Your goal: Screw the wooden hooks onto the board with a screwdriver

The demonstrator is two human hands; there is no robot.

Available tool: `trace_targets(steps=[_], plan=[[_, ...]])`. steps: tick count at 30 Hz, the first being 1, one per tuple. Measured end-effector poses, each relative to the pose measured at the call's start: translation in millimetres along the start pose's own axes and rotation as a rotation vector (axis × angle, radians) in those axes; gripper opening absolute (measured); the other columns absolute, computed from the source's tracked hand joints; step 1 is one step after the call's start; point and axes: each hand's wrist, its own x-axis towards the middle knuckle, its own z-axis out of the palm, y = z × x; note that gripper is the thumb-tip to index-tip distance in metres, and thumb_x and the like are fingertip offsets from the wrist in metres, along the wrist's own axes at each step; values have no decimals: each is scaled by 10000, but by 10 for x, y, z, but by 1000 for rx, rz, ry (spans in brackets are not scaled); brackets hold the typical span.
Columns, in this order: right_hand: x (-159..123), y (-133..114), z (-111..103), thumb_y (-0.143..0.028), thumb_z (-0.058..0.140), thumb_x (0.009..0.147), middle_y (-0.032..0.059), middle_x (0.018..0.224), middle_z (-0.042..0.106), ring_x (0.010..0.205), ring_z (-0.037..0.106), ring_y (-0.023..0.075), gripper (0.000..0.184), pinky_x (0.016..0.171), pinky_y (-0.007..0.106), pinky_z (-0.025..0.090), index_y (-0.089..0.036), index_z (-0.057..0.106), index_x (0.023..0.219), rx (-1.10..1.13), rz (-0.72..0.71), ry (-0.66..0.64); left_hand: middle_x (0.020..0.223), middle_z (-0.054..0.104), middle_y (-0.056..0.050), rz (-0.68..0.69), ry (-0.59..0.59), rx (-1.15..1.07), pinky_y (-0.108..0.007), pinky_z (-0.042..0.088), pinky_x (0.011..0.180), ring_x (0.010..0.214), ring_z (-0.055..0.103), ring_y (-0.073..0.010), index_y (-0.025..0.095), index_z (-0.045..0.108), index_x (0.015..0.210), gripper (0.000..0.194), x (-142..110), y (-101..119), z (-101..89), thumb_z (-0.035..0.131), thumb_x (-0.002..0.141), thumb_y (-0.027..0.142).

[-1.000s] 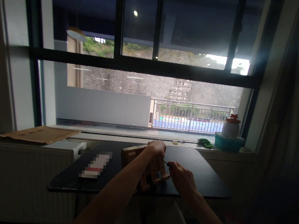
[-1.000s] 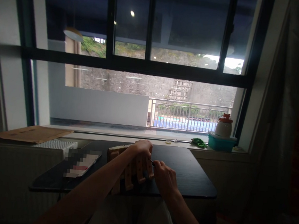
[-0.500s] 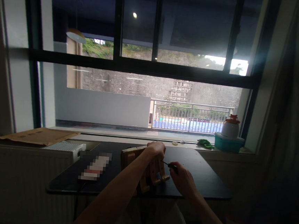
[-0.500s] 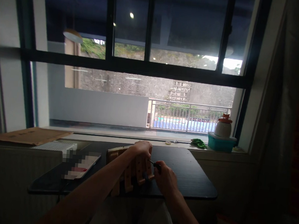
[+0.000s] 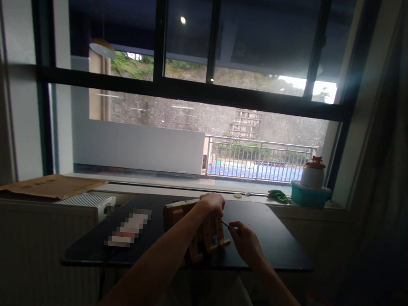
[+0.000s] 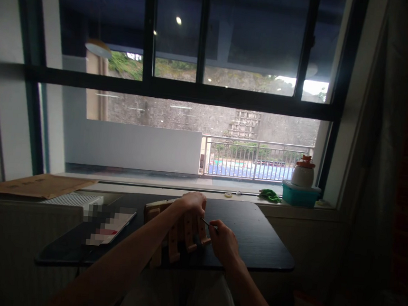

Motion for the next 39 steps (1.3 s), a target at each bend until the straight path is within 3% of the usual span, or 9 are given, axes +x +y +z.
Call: trace_targets(steps=[8, 12, 19, 27, 34, 39], plan=[[72, 64, 20, -313, 430, 810, 23, 693, 668, 659, 624, 183, 321, 604, 275, 427, -188, 628, 1031, 125, 22, 7, 1145, 583, -71, -5, -3, 29, -406, 508, 819, 984, 593, -213, 161, 558, 1126, 286, -6, 3, -4, 559, 878, 305], [9, 13, -43, -218, 438, 758, 37, 820, 675, 668, 611, 167, 362, 624, 271, 426, -187, 552, 1100, 135, -16, 13, 1155, 578, -73, -5, -3, 34, -413, 504, 827, 992, 589, -215, 163, 555, 1132, 290, -6, 5, -3, 556, 880, 305], [-73, -50, -82, -335, 438, 837, 17, 850, 685, 756, 625, 207, 204, 676, 302, 406, -258, 583, 958, 141, -122, 23, 1153, 579, -71, 8, -11, 20, -410, 502, 830, 1000, 586, -216, 166, 557, 1129, 286, 3, -14, -1, 560, 878, 303], [3, 90, 97, -437, 376, 870, 83, 764, 690, 653, 628, 197, 346, 569, 287, 460, -162, 576, 933, 251, -46, 120, 1148, 581, -70, -23, 14, -11, -412, 503, 828, 997, 588, -218, 162, 557, 1128, 290, -18, 3, -8, 563, 876, 305], [-49, 4, -19, -329, 468, 828, 39, 795, 693, 715, 641, 207, 230, 612, 286, 425, -218, 594, 985, 108, -71, 88, 1142, 585, -70, -20, 6, -1, -410, 506, 822, 985, 592, -214, 158, 559, 1125, 288, -22, 2, -2, 560, 878, 306], [-105, -70, -95, -257, 486, 820, 22, 976, 680, 782, 632, 185, 207, 675, 273, 390, -265, 613, 983, 10, -160, 60, 1133, 589, -69, -33, 15, -14, -406, 507, 819, 977, 595, -211, 158, 562, 1119, 283, -20, 3, 8, 559, 878, 307]])
